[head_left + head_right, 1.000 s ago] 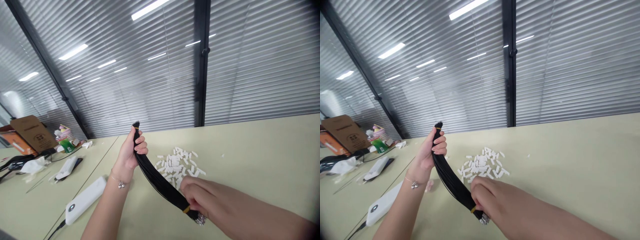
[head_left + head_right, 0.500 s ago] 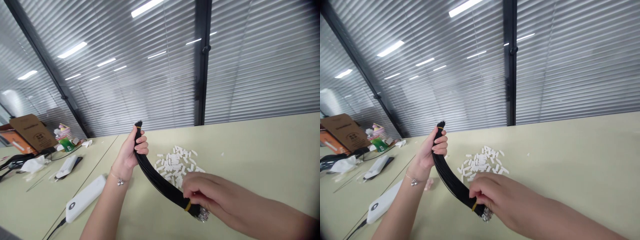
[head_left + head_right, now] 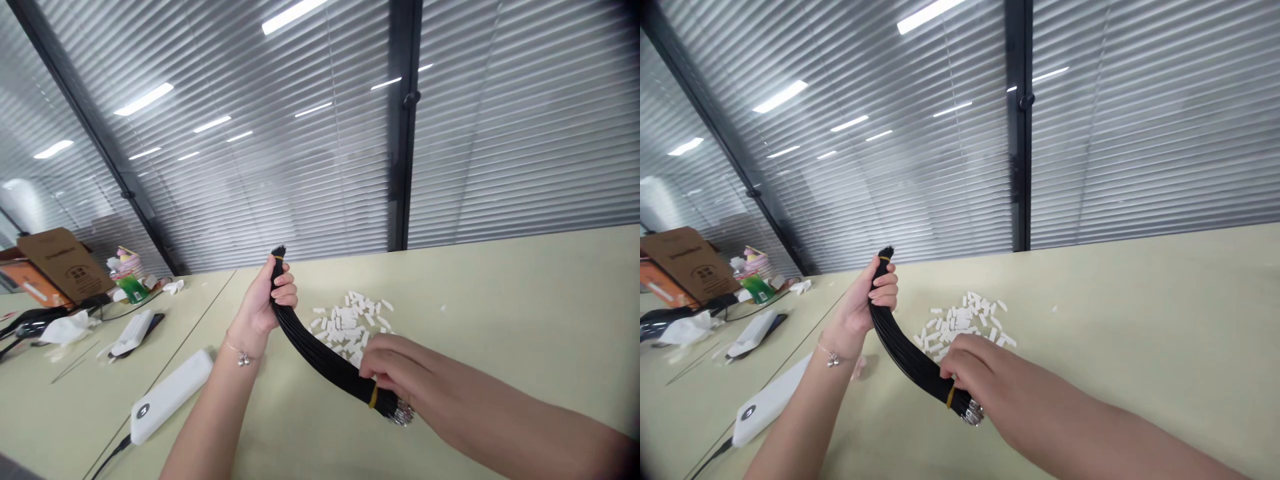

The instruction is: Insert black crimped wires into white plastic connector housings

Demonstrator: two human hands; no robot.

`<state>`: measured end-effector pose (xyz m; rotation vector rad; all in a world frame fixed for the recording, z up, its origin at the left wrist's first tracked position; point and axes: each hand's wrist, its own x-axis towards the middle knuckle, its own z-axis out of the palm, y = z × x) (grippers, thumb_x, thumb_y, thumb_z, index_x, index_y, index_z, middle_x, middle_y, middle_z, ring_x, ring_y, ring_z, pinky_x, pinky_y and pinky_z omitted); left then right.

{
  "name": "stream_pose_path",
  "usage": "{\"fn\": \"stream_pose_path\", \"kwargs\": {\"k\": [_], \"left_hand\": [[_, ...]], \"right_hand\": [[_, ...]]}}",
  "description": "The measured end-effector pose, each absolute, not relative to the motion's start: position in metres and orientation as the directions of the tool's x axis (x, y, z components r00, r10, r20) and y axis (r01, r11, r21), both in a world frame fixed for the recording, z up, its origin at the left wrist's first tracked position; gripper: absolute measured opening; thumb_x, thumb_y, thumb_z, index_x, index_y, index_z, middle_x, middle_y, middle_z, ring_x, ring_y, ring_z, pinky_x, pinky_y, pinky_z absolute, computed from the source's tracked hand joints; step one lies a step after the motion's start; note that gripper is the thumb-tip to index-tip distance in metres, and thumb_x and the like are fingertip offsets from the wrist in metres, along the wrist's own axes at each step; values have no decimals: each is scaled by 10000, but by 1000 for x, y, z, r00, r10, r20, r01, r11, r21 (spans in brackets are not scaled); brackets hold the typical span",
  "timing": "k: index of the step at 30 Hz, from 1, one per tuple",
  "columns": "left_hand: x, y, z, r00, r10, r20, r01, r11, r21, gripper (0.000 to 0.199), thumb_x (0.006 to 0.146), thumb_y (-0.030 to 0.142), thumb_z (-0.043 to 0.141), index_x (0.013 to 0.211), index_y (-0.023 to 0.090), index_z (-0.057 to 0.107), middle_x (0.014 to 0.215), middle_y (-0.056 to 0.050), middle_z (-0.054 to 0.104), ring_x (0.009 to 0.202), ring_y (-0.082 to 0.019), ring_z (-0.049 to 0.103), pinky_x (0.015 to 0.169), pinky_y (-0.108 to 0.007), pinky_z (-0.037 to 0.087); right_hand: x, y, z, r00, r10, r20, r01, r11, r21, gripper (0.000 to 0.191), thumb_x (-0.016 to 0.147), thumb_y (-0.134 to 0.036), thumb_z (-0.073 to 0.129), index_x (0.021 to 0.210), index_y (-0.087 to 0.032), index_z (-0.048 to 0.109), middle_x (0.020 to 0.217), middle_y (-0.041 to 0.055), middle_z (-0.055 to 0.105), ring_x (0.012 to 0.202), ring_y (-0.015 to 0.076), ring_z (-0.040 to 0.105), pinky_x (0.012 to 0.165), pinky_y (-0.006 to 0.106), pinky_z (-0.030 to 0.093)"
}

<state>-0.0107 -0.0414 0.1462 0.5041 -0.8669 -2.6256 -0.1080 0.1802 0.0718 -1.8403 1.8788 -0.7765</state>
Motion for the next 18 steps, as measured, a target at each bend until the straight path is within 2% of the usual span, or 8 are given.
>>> {"fn": "stream_pose_path", "kwargs": {"k": [3,8,10,12,15,18], "left_hand": [[-10,-42,146,-882,-417,-222,204,-761,616,485,1071,427,234,762,129,461,497,94,304,277,-13,336,290,-91,253],[-11,-42,145,-884,-412,-223,202,-765,612,489,1071,425,230,758,130,461,493,93,304,274,-14,333,287,-92,249],[-11,-41,145,-888,-400,-226,192,-769,610,483,1070,424,241,760,130,464,494,92,306,275,-17,334,285,-95,251],[-12,-40,145,-893,-386,-230,178,-774,607,480,1069,426,247,763,128,467,496,92,307,277,-20,332,284,-99,251],[-12,-40,145,-900,-367,-233,159,-776,610,491,1068,433,244,766,123,475,498,92,305,276,-18,327,283,-99,249],[-10,-40,147,-903,-366,-226,156,-768,621,500,1067,438,240,762,122,478,497,93,295,272,-14,322,282,-89,235]], "right_hand": [[-108,178,69,-29,-991,128,-828,-48,-559,384,880,2,279,1064,-214,537,1120,38,493,973,144,522,854,256,409],[-108,174,76,8,-996,90,-859,-53,-509,321,852,17,281,948,-197,501,1044,39,485,819,139,479,723,262,379],[-110,175,83,28,-998,50,-827,-51,-560,229,901,-41,284,904,-196,453,1036,41,482,803,143,454,717,275,373],[-115,176,91,48,-999,25,-743,-52,-668,181,978,-166,265,866,-195,404,1005,48,475,809,153,438,730,290,383],[-124,179,99,89,-994,62,-596,-103,-797,290,1034,-350,228,837,-197,376,937,50,459,828,164,422,748,296,391],[-132,180,101,110,-988,108,-547,-151,-824,358,1040,-452,238,823,-199,368,898,39,441,811,161,400,729,290,370]]}}
